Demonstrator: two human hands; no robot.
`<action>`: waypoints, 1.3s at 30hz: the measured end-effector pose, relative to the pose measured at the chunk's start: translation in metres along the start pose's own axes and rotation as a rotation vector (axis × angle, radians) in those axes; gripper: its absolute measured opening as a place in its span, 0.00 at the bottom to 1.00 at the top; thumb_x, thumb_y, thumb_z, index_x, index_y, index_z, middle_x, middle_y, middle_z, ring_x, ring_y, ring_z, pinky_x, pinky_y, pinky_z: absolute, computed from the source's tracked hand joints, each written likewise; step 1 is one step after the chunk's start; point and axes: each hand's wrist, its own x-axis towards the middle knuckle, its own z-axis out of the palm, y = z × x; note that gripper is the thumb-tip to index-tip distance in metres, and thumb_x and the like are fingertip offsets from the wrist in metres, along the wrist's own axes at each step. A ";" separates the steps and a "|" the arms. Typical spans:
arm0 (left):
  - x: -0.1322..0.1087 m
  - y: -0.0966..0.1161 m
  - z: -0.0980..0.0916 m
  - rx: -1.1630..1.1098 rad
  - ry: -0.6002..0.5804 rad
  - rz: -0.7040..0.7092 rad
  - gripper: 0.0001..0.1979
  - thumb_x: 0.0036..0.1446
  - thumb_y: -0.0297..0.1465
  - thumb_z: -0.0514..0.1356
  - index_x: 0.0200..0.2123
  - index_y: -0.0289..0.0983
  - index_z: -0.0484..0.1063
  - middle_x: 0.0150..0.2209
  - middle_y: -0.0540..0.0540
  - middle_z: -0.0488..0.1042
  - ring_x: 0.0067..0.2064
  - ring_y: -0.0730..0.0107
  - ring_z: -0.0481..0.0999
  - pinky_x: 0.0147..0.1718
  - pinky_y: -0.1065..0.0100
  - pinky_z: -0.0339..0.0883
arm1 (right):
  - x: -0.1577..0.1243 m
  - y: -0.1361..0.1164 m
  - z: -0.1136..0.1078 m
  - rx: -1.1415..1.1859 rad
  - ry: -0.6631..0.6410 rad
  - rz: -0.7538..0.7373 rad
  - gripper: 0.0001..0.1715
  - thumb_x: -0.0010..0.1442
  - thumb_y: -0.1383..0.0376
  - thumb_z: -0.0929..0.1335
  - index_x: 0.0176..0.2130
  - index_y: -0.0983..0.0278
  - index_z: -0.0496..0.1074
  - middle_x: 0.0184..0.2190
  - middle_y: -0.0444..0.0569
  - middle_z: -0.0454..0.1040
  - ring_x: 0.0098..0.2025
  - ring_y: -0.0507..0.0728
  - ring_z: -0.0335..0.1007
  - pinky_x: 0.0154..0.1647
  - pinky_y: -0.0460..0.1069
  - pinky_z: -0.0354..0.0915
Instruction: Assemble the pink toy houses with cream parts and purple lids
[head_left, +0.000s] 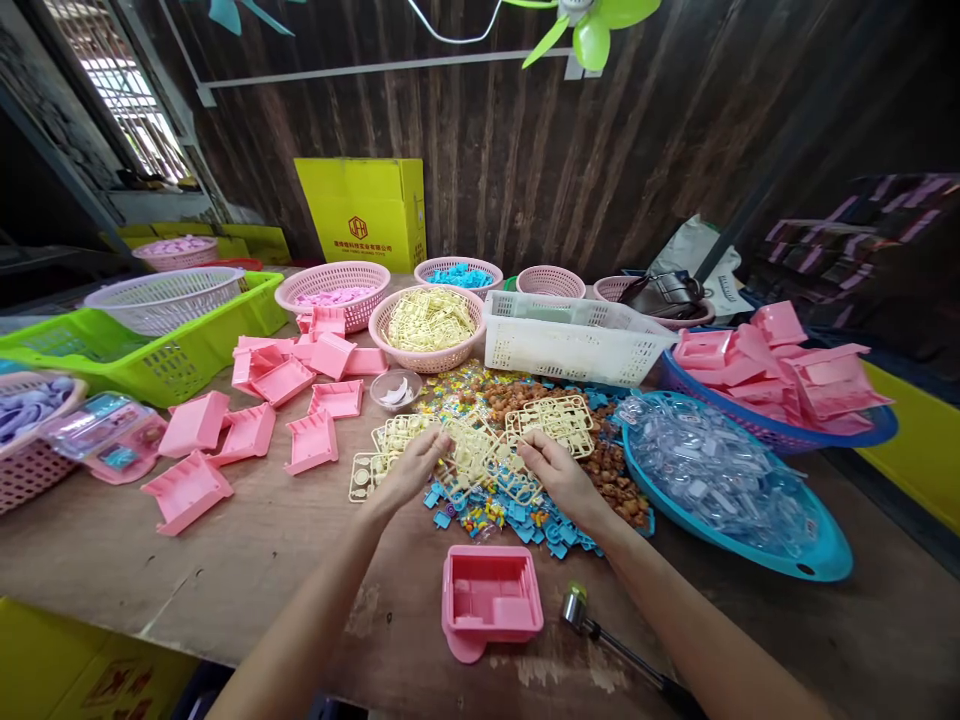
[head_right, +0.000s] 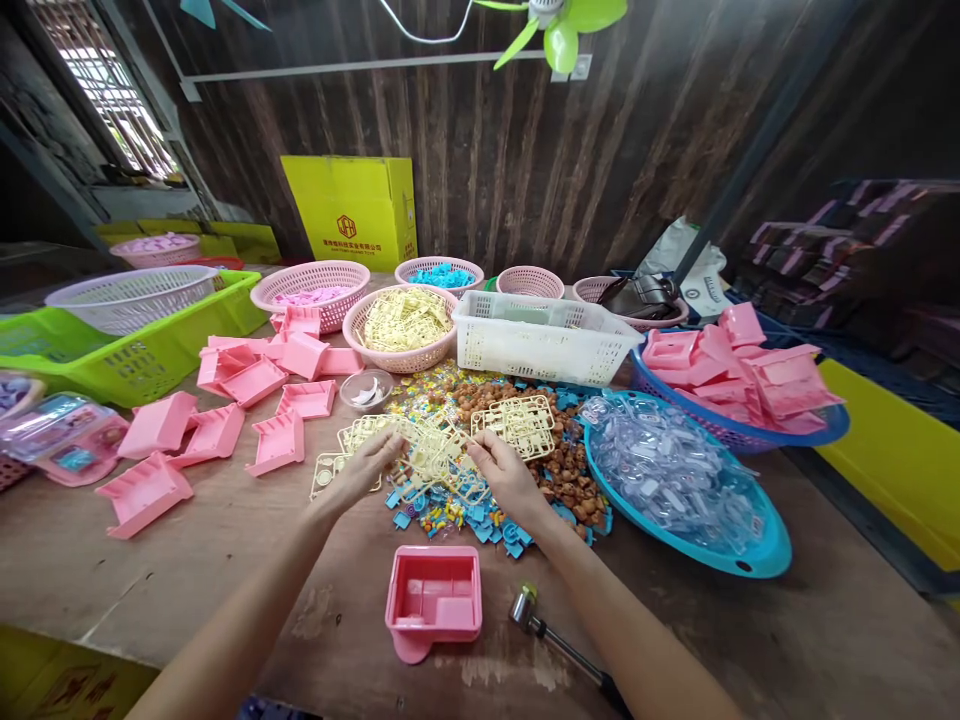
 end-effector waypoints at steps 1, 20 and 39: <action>-0.004 0.001 0.006 -0.013 -0.031 0.001 0.21 0.53 0.49 0.52 0.22 0.38 0.65 0.23 0.51 0.63 0.25 0.72 0.61 0.26 0.71 0.57 | 0.000 -0.002 0.003 -0.018 0.004 -0.021 0.16 0.60 0.54 0.57 0.26 0.60 0.56 0.23 0.40 0.54 0.26 0.52 0.52 0.28 0.48 0.54; -0.026 -0.007 0.048 -0.112 0.065 0.050 0.18 0.55 0.47 0.53 0.30 0.37 0.62 0.28 0.52 0.61 0.31 0.71 0.60 0.32 0.70 0.56 | -0.004 0.004 0.044 -0.098 0.098 -0.053 0.17 0.59 0.58 0.58 0.46 0.62 0.62 0.30 0.45 0.66 0.34 0.56 0.64 0.39 0.51 0.61; 0.083 -0.050 -0.084 1.064 0.152 -0.089 0.08 0.51 0.27 0.59 0.36 0.35 0.74 0.41 0.38 0.77 0.48 0.54 0.72 0.59 0.50 0.45 | -0.022 0.020 0.018 -0.028 0.010 0.110 0.27 0.53 0.49 0.65 0.47 0.63 0.68 0.48 0.56 0.73 0.51 0.64 0.68 0.51 0.57 0.63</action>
